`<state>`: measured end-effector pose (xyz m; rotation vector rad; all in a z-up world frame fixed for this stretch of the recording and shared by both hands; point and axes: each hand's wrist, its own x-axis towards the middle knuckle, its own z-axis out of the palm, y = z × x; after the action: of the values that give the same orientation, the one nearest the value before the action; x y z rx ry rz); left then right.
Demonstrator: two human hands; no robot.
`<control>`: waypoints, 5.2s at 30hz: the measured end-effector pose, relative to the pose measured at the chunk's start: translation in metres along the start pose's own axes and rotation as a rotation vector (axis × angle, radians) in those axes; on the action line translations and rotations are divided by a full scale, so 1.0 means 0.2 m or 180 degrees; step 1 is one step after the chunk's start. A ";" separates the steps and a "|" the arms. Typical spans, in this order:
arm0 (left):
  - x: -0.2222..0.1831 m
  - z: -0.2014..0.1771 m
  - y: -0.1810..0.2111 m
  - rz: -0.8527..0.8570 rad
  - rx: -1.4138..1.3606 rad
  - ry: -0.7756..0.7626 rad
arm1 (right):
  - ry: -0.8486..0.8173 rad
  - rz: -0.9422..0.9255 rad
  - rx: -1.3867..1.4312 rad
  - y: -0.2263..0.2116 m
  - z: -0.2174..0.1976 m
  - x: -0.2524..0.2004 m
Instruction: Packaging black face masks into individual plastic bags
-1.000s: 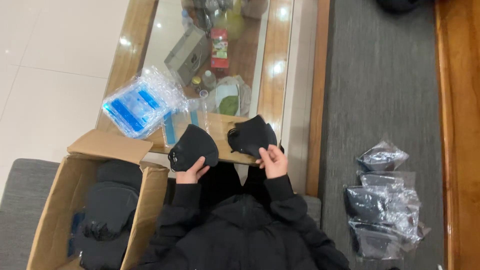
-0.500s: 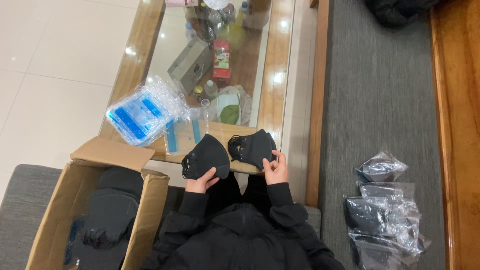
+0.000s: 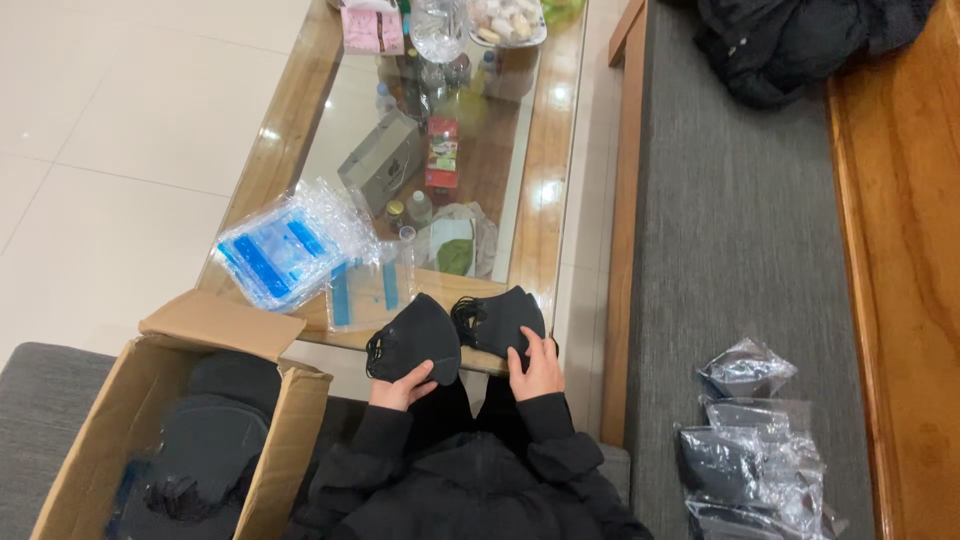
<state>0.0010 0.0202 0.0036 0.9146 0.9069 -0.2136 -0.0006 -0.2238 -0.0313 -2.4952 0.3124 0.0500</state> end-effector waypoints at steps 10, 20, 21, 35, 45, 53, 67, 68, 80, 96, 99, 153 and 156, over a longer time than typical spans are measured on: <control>-0.10 0.06 0.01 -0.0095 0.0054 -0.0173 | -0.0017 -0.0039 0.0246 -0.13 -0.13 -0.03; -0.12 0.08 -0.06 -0.0337 0.0549 -0.0845 | -0.0845 -0.0316 0.2677 -0.06 0.08 -0.04; -0.12 0.07 -0.06 -0.0371 0.0546 -0.0864 | -0.0840 -0.0370 0.2731 -0.06 0.08 -0.05; -0.07 0.03 -0.15 -0.0182 0.1889 -0.1222 | -0.0128 -0.0532 0.1534 -0.38 -0.26 -0.10; -0.06 0.02 -0.13 -0.0115 0.2041 -0.1129 | 0.0973 -0.1420 0.0934 -0.47 -0.31 -0.13; -0.06 0.03 -0.11 -0.0063 0.1840 -0.0972 | 0.0434 -0.1029 0.1185 -0.40 -0.21 -0.15; -0.14 0.09 0.03 -0.0017 0.0881 -0.0485 | 0.0145 -0.1691 0.1294 -0.44 -0.14 -0.20; -0.13 0.09 0.01 -0.0044 0.0734 -0.0525 | 0.0204 -0.1730 0.1274 -0.46 -0.16 -0.20; -0.06 0.03 -0.02 0.0076 0.0585 -0.0832 | 0.0399 -0.1319 0.1577 -0.44 -0.15 -0.19; 0.21 -0.19 -0.02 0.0366 -0.0021 0.0142 | 0.0232 0.0723 0.2644 0.18 0.16 0.05; 0.21 -0.18 -0.05 0.0377 0.0056 0.0182 | 0.0216 0.0749 0.2368 0.17 0.12 0.05; -0.06 0.04 -0.14 -0.0495 0.1346 -0.1132 | -0.0273 -0.0269 0.1728 -0.42 -0.27 -0.10; -0.18 0.09 -0.03 -0.0489 0.1568 -0.1217 | 0.0024 -0.0763 0.1528 -0.40 -0.25 -0.10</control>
<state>-0.0140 -0.0039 0.0324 1.2046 0.5723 -0.7426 -0.0028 -0.1868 0.0574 -2.0381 0.0189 -0.1192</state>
